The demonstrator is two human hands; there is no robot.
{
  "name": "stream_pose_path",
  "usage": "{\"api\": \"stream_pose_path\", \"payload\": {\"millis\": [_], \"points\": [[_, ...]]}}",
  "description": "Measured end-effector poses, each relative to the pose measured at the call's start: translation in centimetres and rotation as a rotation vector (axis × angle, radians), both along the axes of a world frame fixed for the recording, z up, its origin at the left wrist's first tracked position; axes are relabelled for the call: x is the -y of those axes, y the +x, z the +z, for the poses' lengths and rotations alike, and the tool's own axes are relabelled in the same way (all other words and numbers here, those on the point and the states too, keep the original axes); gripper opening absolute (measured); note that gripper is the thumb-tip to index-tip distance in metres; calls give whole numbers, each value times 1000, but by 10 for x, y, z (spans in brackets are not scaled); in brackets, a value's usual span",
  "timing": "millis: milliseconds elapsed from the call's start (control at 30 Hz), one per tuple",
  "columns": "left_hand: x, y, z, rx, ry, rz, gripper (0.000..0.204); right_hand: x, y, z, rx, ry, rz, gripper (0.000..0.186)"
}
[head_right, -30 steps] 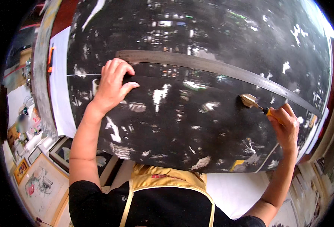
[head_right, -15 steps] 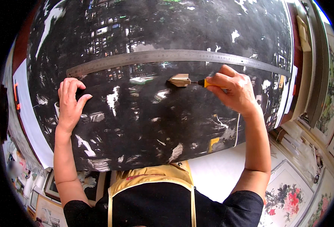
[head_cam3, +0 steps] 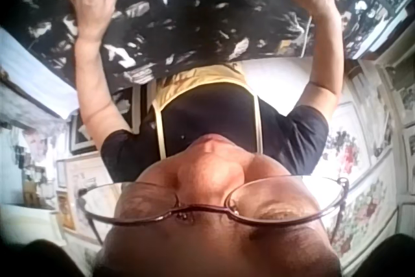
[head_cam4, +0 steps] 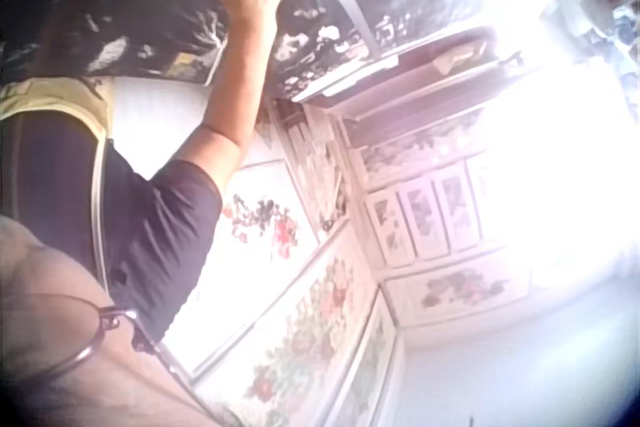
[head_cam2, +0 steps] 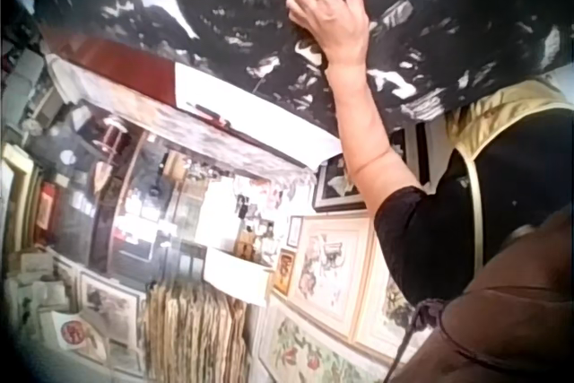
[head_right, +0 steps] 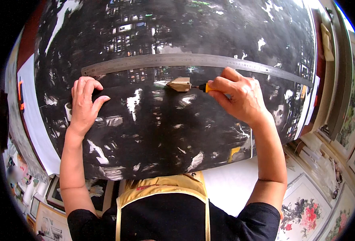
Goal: The person uses a metal ruler and a utility knife to cut a large sheet of dark, glossy material on a wooden table. They align the ruler, score the material, and peel away the cut strip. The person then repositions the remaining sheet and repeats the cutting process.
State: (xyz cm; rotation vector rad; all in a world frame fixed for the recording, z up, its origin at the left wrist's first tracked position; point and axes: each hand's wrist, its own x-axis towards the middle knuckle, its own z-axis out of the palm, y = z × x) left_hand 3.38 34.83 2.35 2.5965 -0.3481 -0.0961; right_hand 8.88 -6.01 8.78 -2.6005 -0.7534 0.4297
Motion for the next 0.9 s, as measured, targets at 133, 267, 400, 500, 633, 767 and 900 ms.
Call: {"api": "stream_pose_path", "payload": {"millis": [133,267,400,500,633,767,900], "points": [[-1,0,-1,9,-15,-4,35,-7,-1,1,-9,-14,-5,12],[-4,1,-3,12,-25,-13,35,-22,-1,2,-17,14,-7,11],[-4,1,-3,-12,-31,-11,35,-37,0,4,-4,-29,28,13],[-6,0,-3,-4,-37,-15,35,-49,-2,7,-6,-5,-19,15],[-7,1,-5,7,-57,-24,35,-73,-27,-14,-210,487,-478,18],[-9,0,-7,33,-73,-29,35,-129,-53,-32,-596,839,-849,26],[-9,0,-10,81,-45,-46,36,-175,-64,-77,-253,834,-817,21]]}}
